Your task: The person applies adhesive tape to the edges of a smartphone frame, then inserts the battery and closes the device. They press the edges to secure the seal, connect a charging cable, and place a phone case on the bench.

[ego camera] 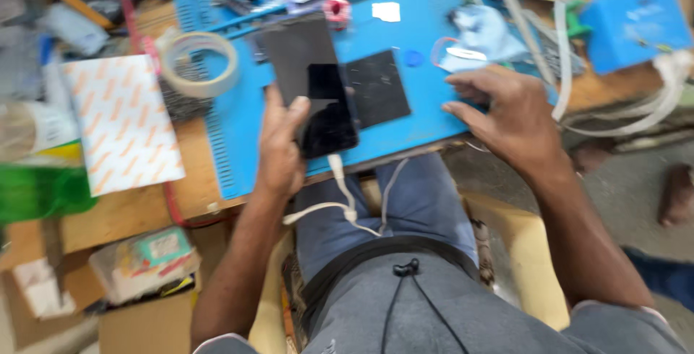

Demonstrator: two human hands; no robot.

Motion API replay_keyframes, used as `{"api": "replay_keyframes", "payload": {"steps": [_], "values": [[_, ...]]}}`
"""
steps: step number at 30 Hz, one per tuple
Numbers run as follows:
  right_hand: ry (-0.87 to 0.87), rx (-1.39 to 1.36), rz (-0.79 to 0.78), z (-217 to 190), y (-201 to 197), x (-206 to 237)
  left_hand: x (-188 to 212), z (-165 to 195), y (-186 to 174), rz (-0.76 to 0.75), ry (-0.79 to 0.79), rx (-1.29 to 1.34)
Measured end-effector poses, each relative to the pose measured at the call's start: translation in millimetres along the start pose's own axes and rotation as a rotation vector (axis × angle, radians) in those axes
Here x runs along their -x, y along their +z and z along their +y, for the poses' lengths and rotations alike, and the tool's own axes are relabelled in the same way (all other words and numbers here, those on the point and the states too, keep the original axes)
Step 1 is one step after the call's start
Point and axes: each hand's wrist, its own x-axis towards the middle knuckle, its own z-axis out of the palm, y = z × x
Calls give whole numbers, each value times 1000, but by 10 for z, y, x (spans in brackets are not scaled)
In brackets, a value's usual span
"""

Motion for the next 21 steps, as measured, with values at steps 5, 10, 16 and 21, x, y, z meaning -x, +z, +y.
{"api": "replay_keyframes", "payload": {"steps": [5, 10, 16, 21], "values": [[42, -153, -57, -370, 240, -175, -53, -42, -141, 1, 17, 52], [142, -793, -270, -584, 840, -111, -30, -166, -132, 24, 96, 15], [363, -806, -191, -524, 867, -56, 54, -3, -74, -23, 178, -383], [242, -1057, 20, -106, 554, -8, 76, 716, -607, 171, 564, -1433]]}}
